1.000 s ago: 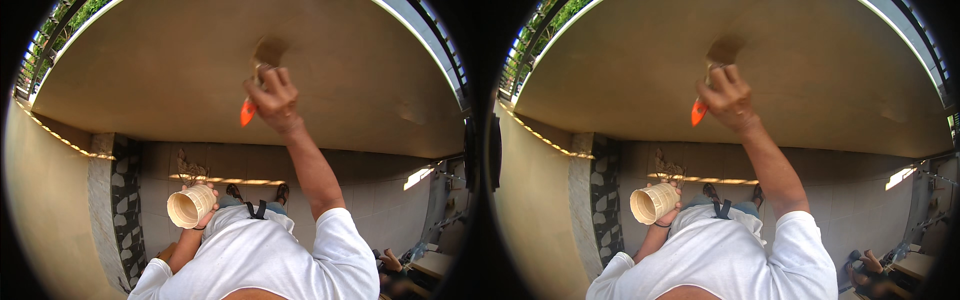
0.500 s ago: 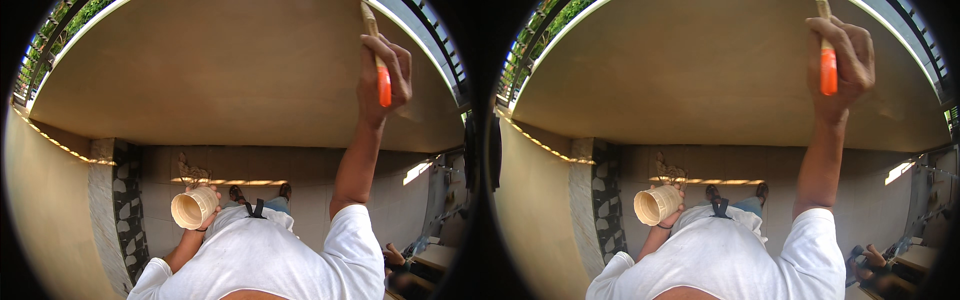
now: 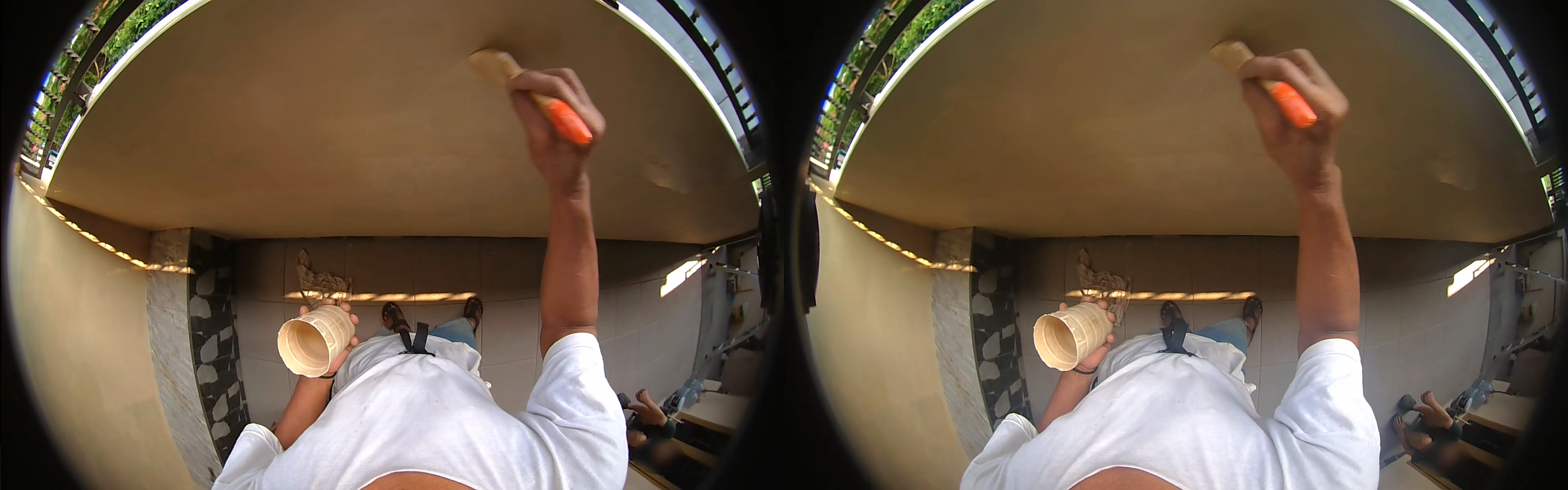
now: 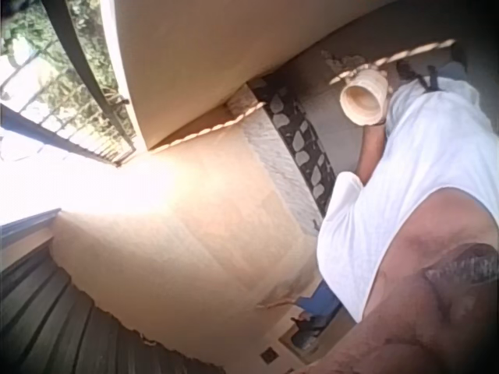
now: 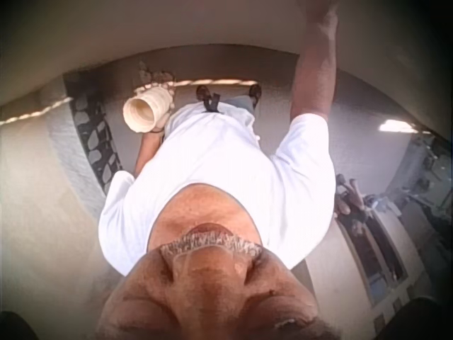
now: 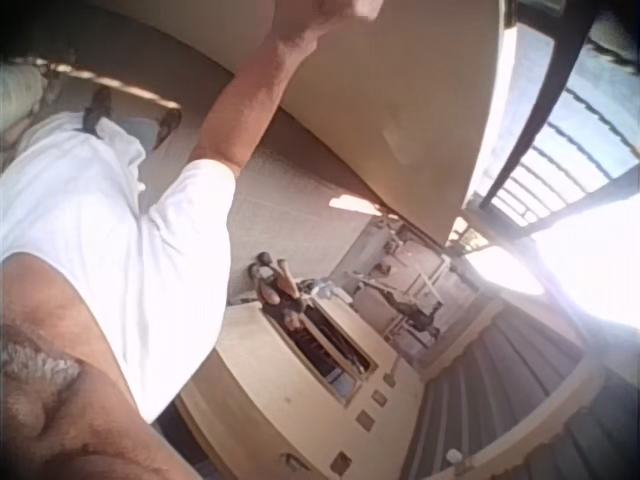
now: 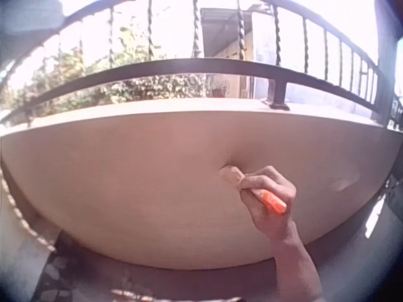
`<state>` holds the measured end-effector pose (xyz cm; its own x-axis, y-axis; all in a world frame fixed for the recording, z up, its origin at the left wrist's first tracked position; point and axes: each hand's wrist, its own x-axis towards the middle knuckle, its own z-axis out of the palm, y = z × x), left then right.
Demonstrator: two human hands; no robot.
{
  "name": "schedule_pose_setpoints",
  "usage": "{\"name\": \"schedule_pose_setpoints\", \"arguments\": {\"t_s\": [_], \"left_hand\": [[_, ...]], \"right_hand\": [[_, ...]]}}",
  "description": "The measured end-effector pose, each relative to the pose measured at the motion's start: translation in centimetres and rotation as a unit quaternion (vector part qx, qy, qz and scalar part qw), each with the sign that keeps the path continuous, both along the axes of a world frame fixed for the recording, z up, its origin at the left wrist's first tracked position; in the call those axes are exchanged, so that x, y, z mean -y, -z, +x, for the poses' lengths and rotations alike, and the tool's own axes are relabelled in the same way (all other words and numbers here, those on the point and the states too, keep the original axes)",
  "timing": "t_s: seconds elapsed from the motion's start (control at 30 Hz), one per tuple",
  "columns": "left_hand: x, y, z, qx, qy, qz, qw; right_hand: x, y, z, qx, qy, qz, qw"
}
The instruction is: The person paints a ceiling using a paintbrush and a small container of paint. They repeatedly dip the brush into the container and apply paint to the ceiling surface in long strokes.
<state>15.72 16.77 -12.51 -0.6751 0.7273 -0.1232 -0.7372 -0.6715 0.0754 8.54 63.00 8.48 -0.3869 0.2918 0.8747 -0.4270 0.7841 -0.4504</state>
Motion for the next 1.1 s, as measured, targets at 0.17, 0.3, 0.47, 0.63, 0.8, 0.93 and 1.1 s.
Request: {"name": "schedule_pose_setpoints", "arguments": {"t_s": [0.17, 0.3, 0.47, 0.63, 0.8, 0.93, 1.1], "left_hand": [[0.5, 0.4, 0.4, -0.003, -0.013, 0.004, 1.000], [0.1, 0.0, 0.0, -0.004, -0.002, 0.007, 1.000], [-0.3, -0.4, -0.7, -0.019, 0.001, 0.027, 0.999], [0.9, 0.2, -0.6, -0.003, -0.001, 0.026, 1.000], [1.5, 0.9, 0.1, -0.002, -0.031, 0.021, 0.999], [1.3, 0.7, 0.2, 0.006, -0.036, 0.027, 0.999], [1.2, 0.5, -0.5, -0.002, -0.023, 0.021, 1.000]], "right_hand": [[-0.8, -4.2, 0.4, -0.187, 0.234, 0.137, 0.944], [10.1, 1.8, -4.5, -0.069, 0.175, 0.279, 0.942], [14.9, 6.2, -5.4, 0.067, -0.084, 0.218, 0.970], [3.8, -1.5, -3.1, 0.023, -0.082, 0.007, 0.996], [1.9, -5.6, -0.6, -0.214, 0.210, 0.192, 0.934], [10.3, -1.1, -4.6, -0.049, 0.197, 0.297, 0.933], [17.0, 4.8, -7.3, 0.054, -0.095, 0.220, 0.969]]}}
